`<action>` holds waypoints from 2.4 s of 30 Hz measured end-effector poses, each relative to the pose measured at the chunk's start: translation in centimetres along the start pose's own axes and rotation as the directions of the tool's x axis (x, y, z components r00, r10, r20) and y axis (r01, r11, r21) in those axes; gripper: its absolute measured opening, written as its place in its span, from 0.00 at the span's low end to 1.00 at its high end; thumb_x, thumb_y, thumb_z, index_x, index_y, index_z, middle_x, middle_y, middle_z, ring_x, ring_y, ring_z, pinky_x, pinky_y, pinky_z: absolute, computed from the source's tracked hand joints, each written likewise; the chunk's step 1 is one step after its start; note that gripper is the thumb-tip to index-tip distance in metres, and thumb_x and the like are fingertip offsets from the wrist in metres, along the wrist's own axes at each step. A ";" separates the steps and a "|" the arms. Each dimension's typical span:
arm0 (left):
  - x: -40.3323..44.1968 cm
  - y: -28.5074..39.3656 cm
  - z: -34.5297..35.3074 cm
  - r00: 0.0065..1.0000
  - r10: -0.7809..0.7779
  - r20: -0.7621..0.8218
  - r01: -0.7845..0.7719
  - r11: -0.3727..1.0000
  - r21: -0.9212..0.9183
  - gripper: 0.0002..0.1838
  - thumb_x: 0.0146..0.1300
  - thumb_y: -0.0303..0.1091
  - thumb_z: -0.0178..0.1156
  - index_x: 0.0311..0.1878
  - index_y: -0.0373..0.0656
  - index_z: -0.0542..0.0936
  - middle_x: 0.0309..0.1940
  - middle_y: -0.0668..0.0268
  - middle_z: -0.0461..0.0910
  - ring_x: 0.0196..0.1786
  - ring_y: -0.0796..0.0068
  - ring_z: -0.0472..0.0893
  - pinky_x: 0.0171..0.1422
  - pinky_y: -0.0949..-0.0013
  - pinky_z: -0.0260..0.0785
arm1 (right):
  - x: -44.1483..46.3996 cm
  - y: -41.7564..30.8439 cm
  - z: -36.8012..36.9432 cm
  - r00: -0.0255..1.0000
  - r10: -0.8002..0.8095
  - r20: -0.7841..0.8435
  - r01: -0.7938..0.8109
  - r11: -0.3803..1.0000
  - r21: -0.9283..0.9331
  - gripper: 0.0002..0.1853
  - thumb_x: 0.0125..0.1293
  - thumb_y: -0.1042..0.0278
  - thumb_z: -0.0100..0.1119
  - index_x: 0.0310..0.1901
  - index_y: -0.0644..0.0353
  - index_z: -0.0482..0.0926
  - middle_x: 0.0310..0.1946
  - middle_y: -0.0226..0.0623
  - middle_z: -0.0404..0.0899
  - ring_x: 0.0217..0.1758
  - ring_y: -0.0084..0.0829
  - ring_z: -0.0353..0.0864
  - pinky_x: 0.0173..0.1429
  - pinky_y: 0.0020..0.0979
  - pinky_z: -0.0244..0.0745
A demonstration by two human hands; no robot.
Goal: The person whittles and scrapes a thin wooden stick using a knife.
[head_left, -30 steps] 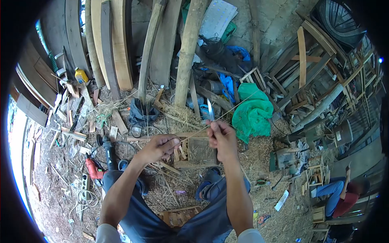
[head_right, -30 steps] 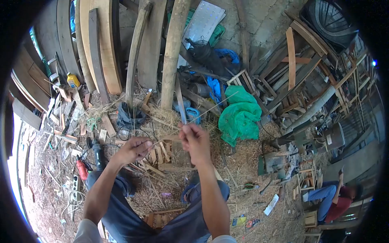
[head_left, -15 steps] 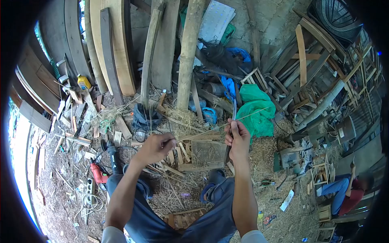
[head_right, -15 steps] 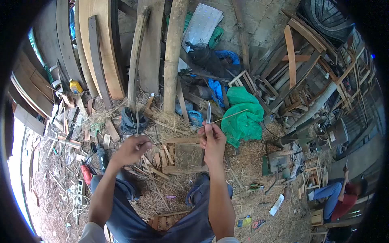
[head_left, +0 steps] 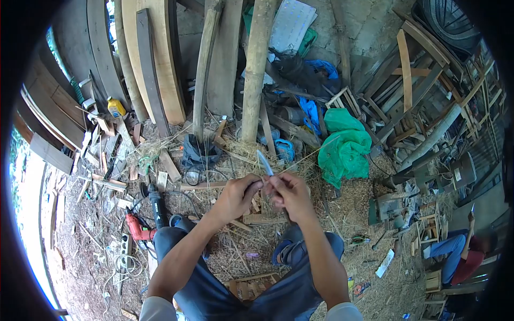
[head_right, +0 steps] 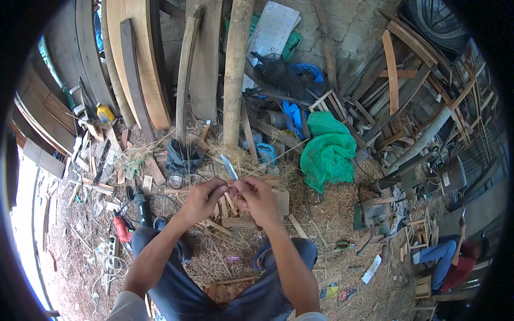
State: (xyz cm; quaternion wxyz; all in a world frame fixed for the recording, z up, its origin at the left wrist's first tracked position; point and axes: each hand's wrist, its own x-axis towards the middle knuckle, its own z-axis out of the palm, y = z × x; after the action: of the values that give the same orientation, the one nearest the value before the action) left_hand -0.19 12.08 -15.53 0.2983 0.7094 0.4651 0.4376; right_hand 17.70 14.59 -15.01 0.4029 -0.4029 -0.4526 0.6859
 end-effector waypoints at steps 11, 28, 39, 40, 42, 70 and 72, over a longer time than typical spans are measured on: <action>-0.6 -0.7 -0.9 0.966 -0.173 0.192 0.205 0.966 -0.158 0.11 0.71 0.36 0.55 0.41 0.36 0.78 0.24 0.68 0.75 0.27 0.82 0.72 0.33 0.72 0.66 | 0.2 -2.2 -3.1 0.996 -0.010 -0.087 0.006 0.999 -0.052 0.12 0.69 0.66 0.58 0.44 0.68 0.80 0.23 0.29 0.74 0.17 0.13 0.62 0.20 0.18 0.53; -0.2 -2.8 -3.0 0.930 -0.364 0.056 0.346 0.814 -0.467 0.10 0.71 0.34 0.54 0.38 0.37 0.74 0.20 0.74 0.69 0.24 0.87 0.66 0.28 0.77 0.58 | 0.0 -0.4 -8.7 0.908 -0.162 -0.386 0.126 0.985 -0.116 0.13 0.67 0.59 0.62 0.43 0.60 0.78 0.26 0.24 0.72 0.19 0.13 0.61 0.19 0.18 0.54; -0.3 -3.2 -0.5 0.961 -0.277 0.020 0.260 0.872 -0.416 0.06 0.69 0.30 0.55 0.42 0.37 0.75 0.23 0.75 0.70 0.25 0.87 0.65 0.30 0.77 0.58 | 1.2 0.2 -5.6 0.849 -0.497 -0.179 0.372 0.803 -0.465 0.13 0.74 0.67 0.48 0.53 0.65 0.74 0.27 0.34 0.80 0.22 0.18 0.71 0.28 0.21 0.68; -0.3 -3.3 -0.6 0.959 -0.282 0.020 0.264 0.870 -0.416 0.06 0.69 0.30 0.55 0.42 0.37 0.75 0.23 0.75 0.70 0.25 0.87 0.65 0.30 0.77 0.58 | 1.1 0.1 -5.5 0.809 -0.579 -0.101 0.453 0.723 -0.522 0.14 0.74 0.67 0.48 0.55 0.65 0.73 0.25 0.34 0.79 0.22 0.18 0.71 0.28 0.21 0.68; -0.4 -3.4 -0.6 0.961 -0.276 0.028 0.268 0.897 -0.351 0.06 0.69 0.30 0.55 0.42 0.37 0.75 0.22 0.74 0.70 0.25 0.86 0.64 0.29 0.76 0.57 | 0.0 -0.8 -4.2 0.894 -0.440 -0.086 0.378 0.843 -0.382 0.15 0.74 0.68 0.48 0.58 0.63 0.71 0.25 0.32 0.77 0.22 0.18 0.71 0.27 0.21 0.67; -1.1 -0.5 -0.3 0.997 -0.059 0.053 0.064 0.994 -0.092 0.06 0.64 0.26 0.58 0.41 0.35 0.80 0.23 0.57 0.79 0.19 0.71 0.75 0.26 0.68 0.65 | 0.2 -1.7 -3.2 0.990 0.134 0.033 -0.135 0.990 0.029 0.13 0.69 0.66 0.58 0.46 0.69 0.79 0.24 0.30 0.74 0.19 0.14 0.62 0.20 0.17 0.52; -0.9 -0.4 -0.4 0.999 -0.026 0.047 0.031 0.993 -0.112 0.05 0.65 0.26 0.58 0.40 0.35 0.80 0.22 0.58 0.79 0.19 0.73 0.74 0.26 0.69 0.65 | 0.1 -1.8 -3.2 0.990 0.142 0.021 -0.142 0.990 0.010 0.13 0.69 0.66 0.58 0.47 0.69 0.79 0.23 0.29 0.74 0.19 0.14 0.62 0.20 0.17 0.52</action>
State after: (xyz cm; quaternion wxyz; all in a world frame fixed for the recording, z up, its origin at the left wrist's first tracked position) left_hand -0.89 11.43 -15.95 0.3546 0.6946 0.4427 0.4425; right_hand 20.95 16.08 -14.13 0.3508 -0.4246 -0.4230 0.7195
